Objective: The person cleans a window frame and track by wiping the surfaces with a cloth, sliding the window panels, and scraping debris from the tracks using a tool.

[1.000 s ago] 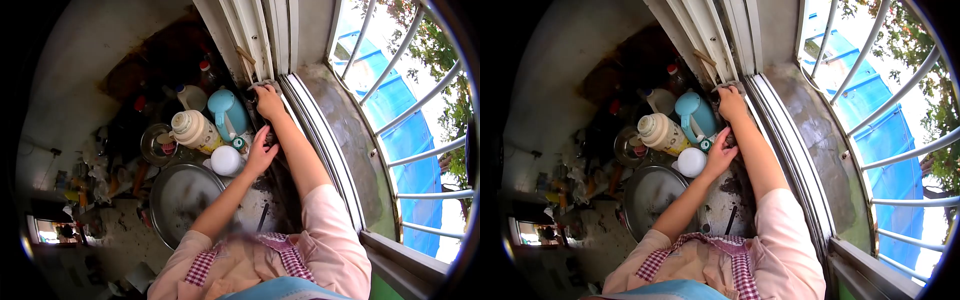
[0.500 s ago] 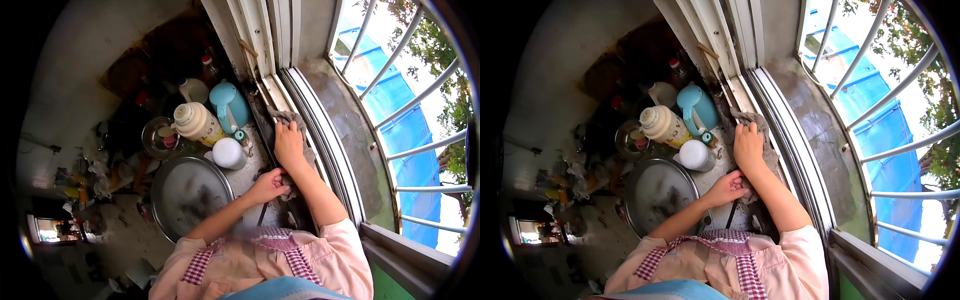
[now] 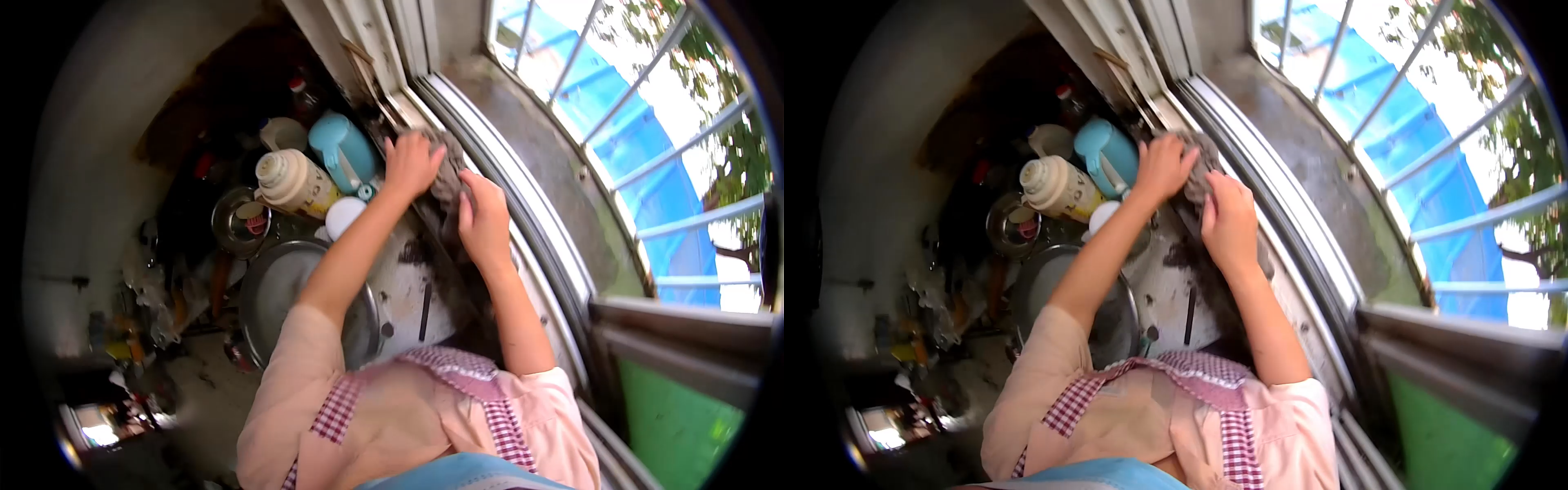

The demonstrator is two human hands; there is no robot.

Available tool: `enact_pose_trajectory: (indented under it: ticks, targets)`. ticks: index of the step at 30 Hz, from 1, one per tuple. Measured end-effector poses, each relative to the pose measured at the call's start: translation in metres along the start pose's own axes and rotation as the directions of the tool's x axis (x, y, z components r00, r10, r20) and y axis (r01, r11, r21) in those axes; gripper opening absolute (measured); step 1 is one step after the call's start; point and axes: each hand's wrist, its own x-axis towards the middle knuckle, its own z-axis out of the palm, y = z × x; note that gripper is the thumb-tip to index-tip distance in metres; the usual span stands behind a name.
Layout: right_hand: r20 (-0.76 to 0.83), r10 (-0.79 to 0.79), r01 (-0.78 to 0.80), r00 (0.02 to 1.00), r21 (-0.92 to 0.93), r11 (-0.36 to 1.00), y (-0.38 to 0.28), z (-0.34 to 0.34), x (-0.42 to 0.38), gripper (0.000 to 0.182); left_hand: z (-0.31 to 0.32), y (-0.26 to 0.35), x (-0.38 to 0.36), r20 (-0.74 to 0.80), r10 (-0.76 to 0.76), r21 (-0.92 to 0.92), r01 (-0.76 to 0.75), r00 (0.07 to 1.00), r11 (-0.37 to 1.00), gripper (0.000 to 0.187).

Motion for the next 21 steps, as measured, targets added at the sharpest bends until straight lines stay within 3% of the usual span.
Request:
enact_pose_trajectory:
  ticks: [1,2,4,5,6,8,9,12,14,15,18,21]
  targets:
    - [-0.013,-0.037,0.037,0.999,0.021,0.999,-0.006,-0.012,-0.019,0.027,0.015,-0.006,0.006,-0.125,0.064,0.068,-0.056,0.990,0.996,0.043]
    - [0.033,-0.053,0.053,0.998,0.013,0.999,-0.013,-0.023,-0.042,0.026,0.011,-0.006,0.011,-0.135,0.085,0.149,-0.064,0.987,0.987,0.047]
    - [0.206,-0.003,-0.003,0.978,0.029,1.000,-0.025,-0.037,-0.094,0.027,-0.006,-0.001,0.026,0.129,-0.074,0.252,0.040,0.989,0.967,0.056]
    - [0.234,-0.020,0.016,0.972,0.020,1.000,-0.021,-0.036,-0.122,0.027,0.004,-0.012,0.030,0.070,-0.066,0.163,0.054,0.995,0.985,0.058]
    - [0.312,0.057,-0.060,0.948,0.000,0.998,-0.017,-0.034,-0.148,0.023,0.021,-0.026,0.032,-0.048,-0.013,0.149,0.020,0.999,0.989,0.060]
    - [0.367,0.285,-0.247,0.885,-0.148,0.958,0.007,-0.017,-0.202,0.019,0.016,-0.028,0.029,0.006,-0.025,0.071,0.025,1.000,0.997,0.061]
    - [0.349,0.321,-0.261,0.880,-0.207,0.943,0.019,-0.004,-0.223,0.018,0.020,-0.027,0.027,-0.016,-0.006,0.064,0.007,1.000,0.998,0.061]
    - [0.478,0.546,-0.358,0.688,-0.431,0.828,0.024,0.044,-0.238,0.021,0.025,-0.031,0.022,-0.059,0.021,0.050,-0.018,0.998,0.999,0.061]
    - [0.478,0.563,-0.296,0.674,-0.523,0.799,0.030,0.076,-0.249,0.024,0.018,-0.030,0.016,-0.042,0.020,0.026,-0.019,0.999,0.999,0.061]
    - [0.479,0.580,-0.292,0.659,-0.549,0.784,0.049,0.094,-0.271,0.021,0.005,-0.028,0.012,0.054,0.009,0.021,-0.010,0.999,1.000,0.057]
    - [0.411,0.599,-0.286,0.687,-0.605,0.744,0.061,0.111,-0.295,0.013,0.020,-0.055,0.013,-0.070,0.074,-0.301,-0.092,0.995,0.949,0.054]
    - [0.401,0.572,-0.233,0.716,-0.635,0.737,0.058,0.109,-0.298,0.012,0.016,-0.059,0.013,-0.113,-0.019,-0.309,-0.017,0.993,0.951,0.059]
